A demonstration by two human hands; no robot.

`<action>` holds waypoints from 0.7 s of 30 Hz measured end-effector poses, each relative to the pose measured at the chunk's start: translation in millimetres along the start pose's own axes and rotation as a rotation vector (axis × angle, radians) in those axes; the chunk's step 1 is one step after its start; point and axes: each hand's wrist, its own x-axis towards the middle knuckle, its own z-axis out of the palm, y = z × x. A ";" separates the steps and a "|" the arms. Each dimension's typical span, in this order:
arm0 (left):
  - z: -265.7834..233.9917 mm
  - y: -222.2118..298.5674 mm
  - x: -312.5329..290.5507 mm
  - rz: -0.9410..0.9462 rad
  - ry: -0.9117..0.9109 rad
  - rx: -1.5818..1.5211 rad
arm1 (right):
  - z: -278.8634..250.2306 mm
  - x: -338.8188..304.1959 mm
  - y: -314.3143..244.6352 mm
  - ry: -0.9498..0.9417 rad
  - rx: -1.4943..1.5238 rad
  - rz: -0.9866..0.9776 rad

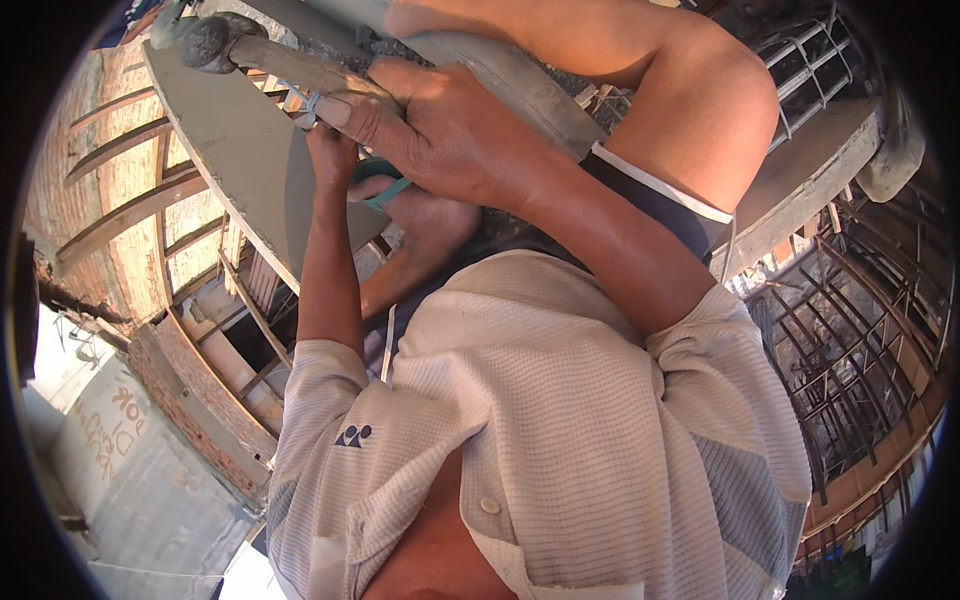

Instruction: The person constructs a concrete beam by positioning rebar, clearing debris by hand, and using a hammer to strike the concrete and rebar while sitting on the structure.

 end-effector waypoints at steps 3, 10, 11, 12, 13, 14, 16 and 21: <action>4.3 -5.0 11.6 0.196 0.024 0.074 | 19.6 8.2 12.1 0.017 -0.035 -0.118; 8.9 -25.2 2.8 -0.112 -0.052 -0.152 | 36.6 21.6 51.4 -0.179 -0.322 0.257; 6.7 -20.0 6.4 -0.131 -0.039 -0.126 | 24.5 23.3 31.1 -0.177 -0.261 0.258; 4.7 -7.9 7.8 -0.153 -0.043 -0.100 | 15.6 21.1 9.5 -0.168 -0.197 0.274; 4.4 -1.0 8.5 -0.168 -0.044 -0.072 | 12.7 20.8 -5.4 -0.110 -0.133 0.170; 4.0 -10.8 7.5 -0.014 0.029 -0.083 | 16.3 23.6 -21.1 -0.060 -0.062 0.057; 5.7 -28.6 6.9 0.167 0.113 -0.090 | 27.7 32.6 -21.6 0.044 0.001 -0.216; 16.7 -23.2 7.3 -0.006 -0.115 -0.028 | 35.7 27.4 79.0 -0.440 0.111 0.831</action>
